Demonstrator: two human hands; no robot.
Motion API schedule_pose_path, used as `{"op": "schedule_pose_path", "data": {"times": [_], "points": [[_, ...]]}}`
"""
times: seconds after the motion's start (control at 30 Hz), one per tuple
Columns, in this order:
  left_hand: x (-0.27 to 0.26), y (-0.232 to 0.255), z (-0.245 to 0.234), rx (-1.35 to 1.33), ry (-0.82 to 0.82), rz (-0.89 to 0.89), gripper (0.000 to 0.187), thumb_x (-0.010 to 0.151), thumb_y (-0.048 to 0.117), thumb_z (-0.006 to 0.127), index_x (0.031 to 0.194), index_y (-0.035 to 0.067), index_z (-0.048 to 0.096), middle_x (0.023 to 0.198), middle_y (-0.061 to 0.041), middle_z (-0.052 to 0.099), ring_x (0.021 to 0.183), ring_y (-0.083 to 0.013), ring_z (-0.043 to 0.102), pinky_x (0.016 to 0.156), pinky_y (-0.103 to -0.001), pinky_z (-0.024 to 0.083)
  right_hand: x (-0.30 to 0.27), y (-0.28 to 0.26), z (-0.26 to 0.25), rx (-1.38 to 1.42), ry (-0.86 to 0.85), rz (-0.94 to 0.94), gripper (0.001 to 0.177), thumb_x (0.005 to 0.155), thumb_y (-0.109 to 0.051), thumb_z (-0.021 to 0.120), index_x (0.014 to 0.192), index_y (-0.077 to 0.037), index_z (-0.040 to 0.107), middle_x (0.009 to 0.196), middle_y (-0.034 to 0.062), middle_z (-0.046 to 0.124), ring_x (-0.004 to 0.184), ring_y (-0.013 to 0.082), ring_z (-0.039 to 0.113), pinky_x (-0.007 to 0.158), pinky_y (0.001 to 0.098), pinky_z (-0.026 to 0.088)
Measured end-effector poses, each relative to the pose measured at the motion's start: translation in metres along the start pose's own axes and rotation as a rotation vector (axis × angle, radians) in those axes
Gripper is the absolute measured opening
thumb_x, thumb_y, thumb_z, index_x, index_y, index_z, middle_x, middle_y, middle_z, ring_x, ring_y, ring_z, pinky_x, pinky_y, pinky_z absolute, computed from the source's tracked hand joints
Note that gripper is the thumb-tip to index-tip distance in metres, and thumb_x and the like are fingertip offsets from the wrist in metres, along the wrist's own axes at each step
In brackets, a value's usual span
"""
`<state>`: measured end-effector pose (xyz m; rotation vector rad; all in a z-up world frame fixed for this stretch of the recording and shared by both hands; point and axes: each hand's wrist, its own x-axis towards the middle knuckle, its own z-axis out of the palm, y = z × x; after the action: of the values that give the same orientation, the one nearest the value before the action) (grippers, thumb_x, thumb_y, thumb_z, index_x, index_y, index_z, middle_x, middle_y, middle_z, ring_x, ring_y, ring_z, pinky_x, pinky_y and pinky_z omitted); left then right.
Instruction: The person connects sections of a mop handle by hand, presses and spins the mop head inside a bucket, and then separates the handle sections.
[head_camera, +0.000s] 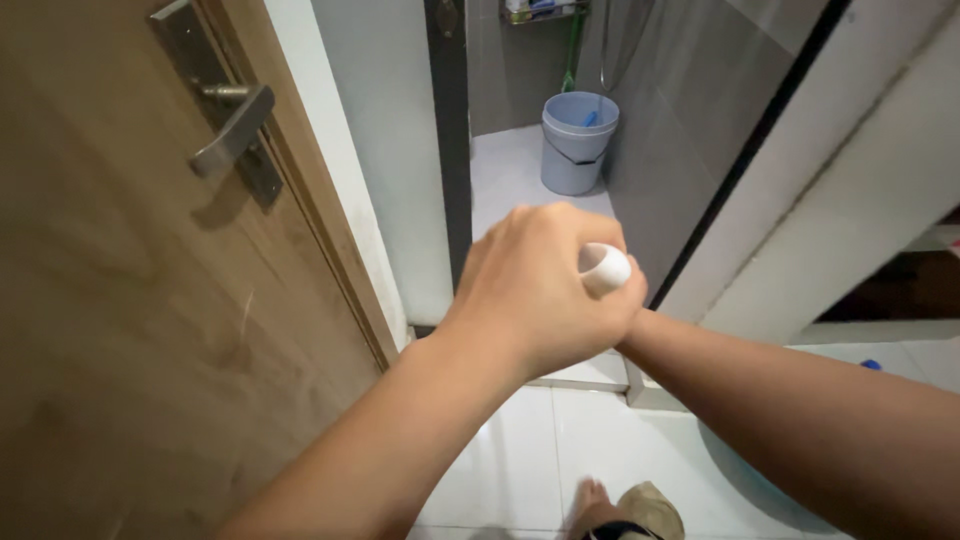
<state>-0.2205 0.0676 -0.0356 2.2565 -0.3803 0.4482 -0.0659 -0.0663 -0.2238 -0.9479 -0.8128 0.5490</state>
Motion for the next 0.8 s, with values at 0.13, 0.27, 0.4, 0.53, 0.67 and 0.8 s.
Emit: {"op": "schedule_pose_path", "data": {"times": [0.13,0.27,0.4,0.53,0.67,0.8], "points": [[0.049,-0.047,0.013,-0.021,0.07,-0.044,0.017,0.072,0.025,0.071,0.08,0.011,0.077,0.073,-0.014,0.072,0.069,-0.0315,0.072,0.065,-0.038,0.057,0.019,0.02,-0.026,-0.642,0.114,0.218,0.043,0.088,-0.021,0.072,0.125,-0.006,0.059,0.125,0.0116,0.063,0.118,0.0226,0.06,0.101,0.038,0.05],[0.11,-0.097,0.03,-0.076,0.054,-0.214,0.017,0.077,0.024,0.068,0.083,0.011,0.075,0.071,-0.014,0.073,0.067,-0.0309,0.075,0.065,-0.039,0.058,0.019,0.045,-0.057,-1.4,0.315,0.481,0.071,0.071,-0.018,0.083,0.134,-0.003,0.055,0.13,0.023,0.062,0.123,0.0364,0.059,0.105,0.0433,0.046],[0.171,-0.147,0.069,-0.007,-0.038,-0.122,0.015,0.078,0.023,0.068,0.083,0.011,0.076,0.074,-0.013,0.073,0.072,-0.032,0.073,0.068,-0.039,0.057,0.033,0.04,-0.117,-1.359,0.334,0.652,0.066,0.073,-0.017,0.078,0.136,-0.009,0.057,0.135,0.0211,0.062,0.127,0.0366,0.059,0.107,0.0426,0.047],[0.209,-0.186,0.107,0.045,-0.007,-0.004,0.013,0.076,0.022,0.073,0.081,0.011,0.075,0.083,-0.012,0.073,0.077,-0.0354,0.069,0.069,-0.042,0.055,0.073,0.014,-0.184,-1.356,0.374,0.617,0.063,0.075,-0.02,0.077,0.135,-0.01,0.059,0.13,0.0188,0.067,0.119,0.0354,0.065,0.1,0.0421,0.052],[0.256,-0.196,0.128,0.072,-0.026,0.026,0.019,0.078,0.029,0.077,0.081,0.011,0.073,0.083,-0.012,0.072,0.077,-0.0356,0.068,0.071,-0.042,0.055,0.12,-0.021,-0.226,-1.318,0.352,0.489,0.063,0.072,-0.024,0.081,0.129,-0.01,0.059,0.124,0.0182,0.07,0.119,0.0353,0.064,0.098,0.0427,0.051],[0.294,-0.195,0.129,0.063,-0.062,-0.062,0.02,0.077,0.033,0.076,0.082,0.014,0.075,0.081,-0.01,0.074,0.076,-0.0324,0.071,0.069,-0.041,0.056,0.166,-0.031,-0.262,-1.179,0.305,0.397,0.063,0.074,-0.033,0.081,0.13,-0.017,0.058,0.118,0.0101,0.073,0.113,0.0281,0.067,0.092,0.04,0.052]]}}
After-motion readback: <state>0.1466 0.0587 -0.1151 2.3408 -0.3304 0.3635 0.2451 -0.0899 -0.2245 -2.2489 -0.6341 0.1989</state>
